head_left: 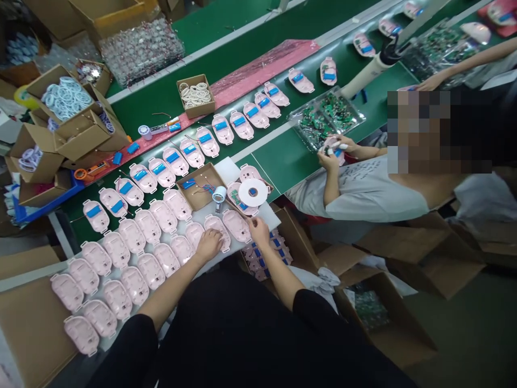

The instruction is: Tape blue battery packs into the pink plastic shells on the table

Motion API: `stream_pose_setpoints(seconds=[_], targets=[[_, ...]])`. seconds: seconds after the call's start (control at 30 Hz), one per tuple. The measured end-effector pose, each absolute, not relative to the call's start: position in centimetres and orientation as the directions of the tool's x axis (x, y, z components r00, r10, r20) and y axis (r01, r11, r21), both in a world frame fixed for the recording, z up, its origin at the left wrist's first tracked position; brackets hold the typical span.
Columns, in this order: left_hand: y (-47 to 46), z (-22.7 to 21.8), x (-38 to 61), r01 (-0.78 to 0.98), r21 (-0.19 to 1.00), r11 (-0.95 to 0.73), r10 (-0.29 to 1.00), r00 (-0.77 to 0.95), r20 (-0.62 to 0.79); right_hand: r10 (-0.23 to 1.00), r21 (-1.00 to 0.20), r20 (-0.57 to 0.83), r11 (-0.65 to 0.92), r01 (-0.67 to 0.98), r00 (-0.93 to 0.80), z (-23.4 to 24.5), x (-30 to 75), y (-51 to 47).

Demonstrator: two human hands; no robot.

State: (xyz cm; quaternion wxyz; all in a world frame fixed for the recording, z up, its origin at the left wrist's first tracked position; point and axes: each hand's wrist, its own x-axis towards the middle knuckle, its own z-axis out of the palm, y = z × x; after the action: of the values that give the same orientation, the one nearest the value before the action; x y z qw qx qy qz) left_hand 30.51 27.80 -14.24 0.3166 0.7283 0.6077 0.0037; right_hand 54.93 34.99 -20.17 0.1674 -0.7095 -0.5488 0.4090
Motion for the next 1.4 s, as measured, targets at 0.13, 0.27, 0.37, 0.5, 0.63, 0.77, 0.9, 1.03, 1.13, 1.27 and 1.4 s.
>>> stream_pose_setpoints(seconds=[0.13,0.27,0.37,0.5,0.63,0.77,0.9,1.03,1.13,1.27,1.4], targets=[[33.1,-12.5,34.2,0.848,0.504,-0.164,0.897,0.340,-0.281,0.852,-0.807,-0.390,-0.499,0.315,0.349,-19.9,56.1,39.4],[38.5,-12.0,38.5,0.829,0.520,-0.204,0.915,0.350,-0.200,0.825,-0.874,-0.414,-0.478,0.083,0.384,-19.5,55.9,43.9],[40.5,-11.4,39.4,0.814,0.541,-0.210,0.929,0.338,-0.149,0.789,-0.869,-0.494,-0.454,-0.196,0.365,-18.0,56.1,44.1],[38.3,-9.3,37.2,0.647,0.698,-0.307,0.936,0.337,0.099,0.802,-0.741,-0.556,-0.359,-0.567,0.219,-13.7,57.4,39.9],[32.0,-6.1,34.4,0.494,0.840,-0.222,0.968,0.217,0.128,0.844,-0.561,-0.521,-0.452,-0.694,-0.128,-8.8,55.6,33.1],[25.8,-2.1,32.5,0.452,0.861,-0.232,0.970,0.179,0.167,0.726,-0.614,-0.476,-0.679,-0.403,-0.497,-5.4,50.7,27.3],[21.6,1.9,28.9,0.659,0.731,-0.177,0.971,-0.002,0.238,0.800,-0.940,-0.329,-0.331,0.089,-0.501,-2.4,47.9,25.4],[17.5,4.8,25.2,0.868,0.473,-0.151,0.970,0.038,0.240,0.881,-0.972,0.053,0.154,0.179,-0.469,0.9,45.6,26.5],[14.9,5.9,23.6,0.915,0.368,-0.163,0.966,0.074,0.246,0.797,-0.951,0.050,0.223,0.215,-0.602,2.6,43.0,26.3],[12.1,6.0,21.9,0.893,0.426,-0.145,0.976,0.059,0.208,0.751,-0.988,-0.058,0.051,0.145,-0.658,1.8,40.1,24.3],[9.3,4.7,19.8,0.692,0.722,0.019,0.987,-0.130,0.098,0.812,-0.937,-0.240,-0.338,-0.092,-0.532,-1.8,40.2,23.7]])
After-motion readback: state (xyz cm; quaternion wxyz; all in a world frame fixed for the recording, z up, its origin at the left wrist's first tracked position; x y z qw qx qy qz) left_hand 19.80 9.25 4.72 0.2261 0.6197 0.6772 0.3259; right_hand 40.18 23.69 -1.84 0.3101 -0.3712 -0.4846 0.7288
